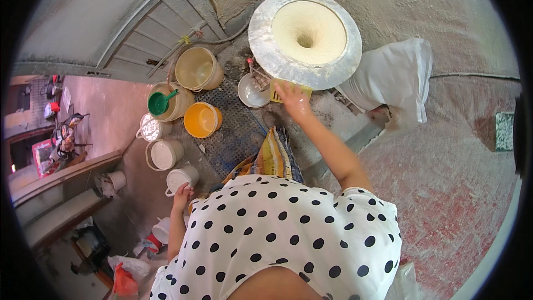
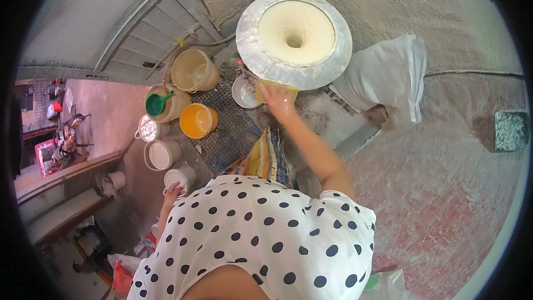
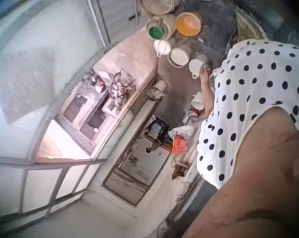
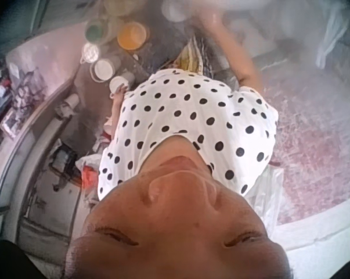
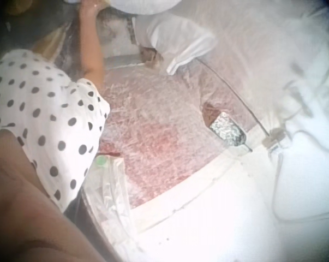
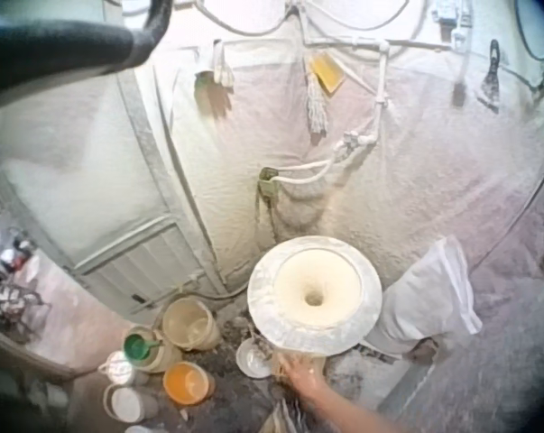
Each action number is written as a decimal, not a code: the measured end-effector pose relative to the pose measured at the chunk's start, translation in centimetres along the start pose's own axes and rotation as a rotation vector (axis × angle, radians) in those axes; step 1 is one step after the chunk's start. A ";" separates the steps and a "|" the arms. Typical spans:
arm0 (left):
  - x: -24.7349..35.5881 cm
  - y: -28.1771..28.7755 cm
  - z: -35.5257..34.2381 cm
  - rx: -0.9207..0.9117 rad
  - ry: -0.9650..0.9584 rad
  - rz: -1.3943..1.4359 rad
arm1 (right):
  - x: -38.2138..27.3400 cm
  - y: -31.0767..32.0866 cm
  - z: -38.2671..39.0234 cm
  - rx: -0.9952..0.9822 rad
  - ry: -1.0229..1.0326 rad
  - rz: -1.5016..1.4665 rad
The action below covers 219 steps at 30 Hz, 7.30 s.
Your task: The person adds white powder into a ceramic mold using a scoop and then pours water from a green pitcher to mix the material inside the mold.
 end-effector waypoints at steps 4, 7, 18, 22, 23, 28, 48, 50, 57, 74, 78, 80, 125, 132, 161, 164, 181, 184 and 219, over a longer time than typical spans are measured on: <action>-4.3 -0.1 0.4 0.007 -0.032 0.180 | -1.2 -1.8 -4.8 0.103 0.022 0.141; -6.5 -1.0 0.9 -0.013 -0.060 0.166 | 0.5 -2.3 -10.7 -0.091 -0.145 0.040; -19.5 -7.9 3.7 0.122 -0.090 -0.152 | -1.8 -2.9 -15.7 -0.161 -0.283 0.070; -16.0 -7.8 5.3 0.181 0.196 0.443 | -3.9 -4.0 -14.0 -0.167 -0.244 0.066; -15.4 -7.4 5.5 0.179 0.099 0.208 | -5.7 -4.2 -13.3 -0.165 -0.158 0.154; -15.1 -5.7 4.5 -0.005 0.144 0.101 | -2.1 -2.1 -19.5 -0.141 -0.289 0.227; -2.8 -3.0 -1.0 -0.033 -0.049 0.070 | 7.4 2.0 3.3 0.039 0.050 0.047; 0.5 -2.7 -0.9 0.018 -0.095 -0.096 | 9.2 3.0 2.0 -0.013 0.051 -0.040; 7.0 -4.1 -3.5 -0.044 -0.079 0.032 | 10.5 3.9 4.7 0.120 0.145 -0.126; 43.4 -24.1 -8.0 0.039 -0.645 -0.644 | 28.2 10.6 2.3 0.593 -0.648 -1.336; 52.3 -30.3 -9.7 0.352 -0.829 -0.967 | 33.6 2.0 7.6 0.490 -1.301 -1.836; 56.2 -32.8 -9.5 0.266 -0.714 -1.003 | 34.1 -0.6 8.7 0.561 -1.461 -1.820; 55.8 -33.5 -10.2 0.602 -0.705 -1.073 | 46.9 -1.1 -3.5 0.341 -1.315 -1.802; 55.9 -33.7 -11.2 0.605 -0.675 -1.101 | 54.8 -1.9 -20.8 -0.031 -0.965 -0.809; 56.1 -33.3 -11.1 0.509 -0.507 -1.000 | 48.4 -3.8 -37.4 -0.450 -0.593 -1.055; 55.6 -33.3 -11.3 0.480 -0.477 -0.977 | 48.1 -3.9 -37.5 -0.471 -0.574 -1.127; 56.2 -33.5 -10.4 0.565 -0.543 -0.976 | 46.9 -4.9 -40.3 -0.627 -0.381 -1.154; 56.4 -33.5 -10.2 0.568 -0.555 -0.991 | 46.6 -4.5 -40.5 -0.649 -0.309 -1.115; 55.3 -33.3 -10.9 0.483 -0.482 -1.014 | 30.4 11.5 -14.5 0.015 -0.084 -0.672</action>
Point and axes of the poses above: each hand's wrist, its own z-axis away from the middle knuckle, its own y-axis out of the back of the hand, x = y × z, the point moved 7 cm from there along -z, towards the middle knuckle, and after that the axes turned 15 degrees about -z, right-handed, at the moved point
